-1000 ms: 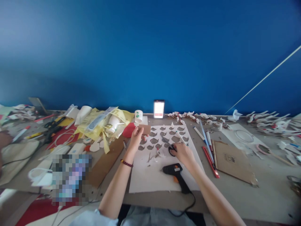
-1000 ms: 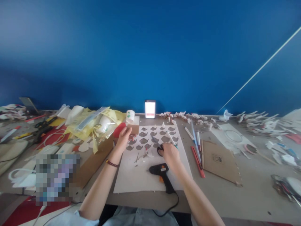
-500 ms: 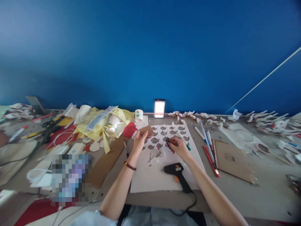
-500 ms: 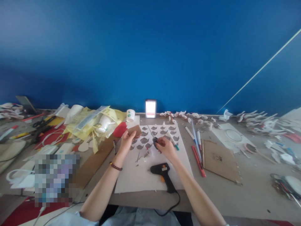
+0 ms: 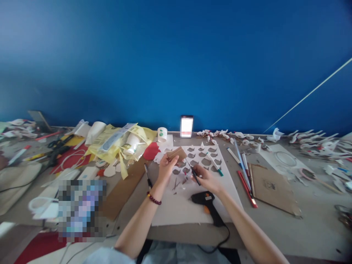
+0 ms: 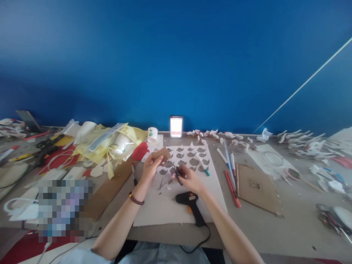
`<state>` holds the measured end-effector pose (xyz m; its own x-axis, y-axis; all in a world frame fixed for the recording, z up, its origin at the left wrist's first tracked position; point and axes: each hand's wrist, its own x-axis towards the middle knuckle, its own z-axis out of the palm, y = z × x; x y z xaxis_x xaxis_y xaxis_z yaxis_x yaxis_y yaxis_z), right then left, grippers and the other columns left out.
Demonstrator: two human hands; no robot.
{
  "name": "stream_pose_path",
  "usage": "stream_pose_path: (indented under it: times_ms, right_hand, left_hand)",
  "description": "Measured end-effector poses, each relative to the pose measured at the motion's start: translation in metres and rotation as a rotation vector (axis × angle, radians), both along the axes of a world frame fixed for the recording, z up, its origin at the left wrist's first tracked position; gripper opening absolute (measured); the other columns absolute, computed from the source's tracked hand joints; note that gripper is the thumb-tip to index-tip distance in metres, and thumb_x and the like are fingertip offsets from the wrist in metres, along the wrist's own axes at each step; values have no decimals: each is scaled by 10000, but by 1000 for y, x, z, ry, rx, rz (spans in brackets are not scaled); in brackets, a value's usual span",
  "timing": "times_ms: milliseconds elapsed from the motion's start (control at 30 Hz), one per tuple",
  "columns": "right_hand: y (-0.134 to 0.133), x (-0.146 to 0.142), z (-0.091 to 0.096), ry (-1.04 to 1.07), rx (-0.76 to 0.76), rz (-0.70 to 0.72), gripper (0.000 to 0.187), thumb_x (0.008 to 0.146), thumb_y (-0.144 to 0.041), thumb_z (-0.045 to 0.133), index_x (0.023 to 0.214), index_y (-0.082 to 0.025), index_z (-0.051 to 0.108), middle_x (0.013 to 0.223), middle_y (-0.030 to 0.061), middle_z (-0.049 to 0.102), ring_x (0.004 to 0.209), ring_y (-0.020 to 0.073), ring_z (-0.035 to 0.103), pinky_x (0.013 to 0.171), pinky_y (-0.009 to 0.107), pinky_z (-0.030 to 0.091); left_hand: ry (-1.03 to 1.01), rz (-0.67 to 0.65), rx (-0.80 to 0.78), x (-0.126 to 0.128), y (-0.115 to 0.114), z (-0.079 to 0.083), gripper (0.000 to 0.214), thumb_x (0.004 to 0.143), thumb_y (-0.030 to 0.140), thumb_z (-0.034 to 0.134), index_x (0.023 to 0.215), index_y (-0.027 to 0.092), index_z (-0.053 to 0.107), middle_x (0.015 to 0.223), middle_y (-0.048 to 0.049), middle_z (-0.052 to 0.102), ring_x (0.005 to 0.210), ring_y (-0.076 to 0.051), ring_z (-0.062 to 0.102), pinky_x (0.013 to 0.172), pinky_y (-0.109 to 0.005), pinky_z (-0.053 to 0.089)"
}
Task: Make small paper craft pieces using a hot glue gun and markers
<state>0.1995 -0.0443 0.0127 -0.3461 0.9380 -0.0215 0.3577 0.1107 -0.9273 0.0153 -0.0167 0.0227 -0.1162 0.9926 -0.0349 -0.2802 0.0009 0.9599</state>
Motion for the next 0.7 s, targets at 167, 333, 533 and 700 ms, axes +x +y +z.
stream_pose_path:
  times_ms: [167, 333, 533, 700]
  right_hand:
    - [0, 0, -1, 10, -21, -8, 285, 751, -441, 604, 738, -187, 477, 648, -28, 462, 598, 109, 396, 529, 241, 339]
    - [0, 1, -3, 36, -38, 2, 267, 778, -433, 585, 749, -179, 505, 670, -16, 495, 611, 109, 419, 527, 232, 344]
    - [0, 1, -6, 62, -41, 10, 264, 789, -433, 579, 773, -173, 532, 673, -10, 512, 608, 108, 426, 515, 225, 349]
    - [0, -1, -7, 81, -34, 22, 291, 794, -456, 564, 766, -169, 528, 667, -13, 512, 607, 105, 430, 542, 230, 363]
  left_hand:
    - [52, -16, 10, 1, -2, -1, 313, 651, 376, 719, 845, 161, 599, 793, -35, 677, 687, -177, 646, 503, -242, 492]
    - [78, -22, -7, 0, -3, -1, 308, 647, 382, 718, 827, 161, 601, 778, -26, 665, 685, -171, 635, 511, -249, 506]
    - [72, -43, -11, 1, -3, -1, 319, 644, 378, 719, 844, 157, 606, 798, -37, 674, 690, -178, 649, 498, -242, 501]
    - [74, -36, -23, 2, -2, -1, 313, 633, 377, 725, 815, 159, 594, 767, -35, 680, 667, -194, 661, 488, -253, 499]
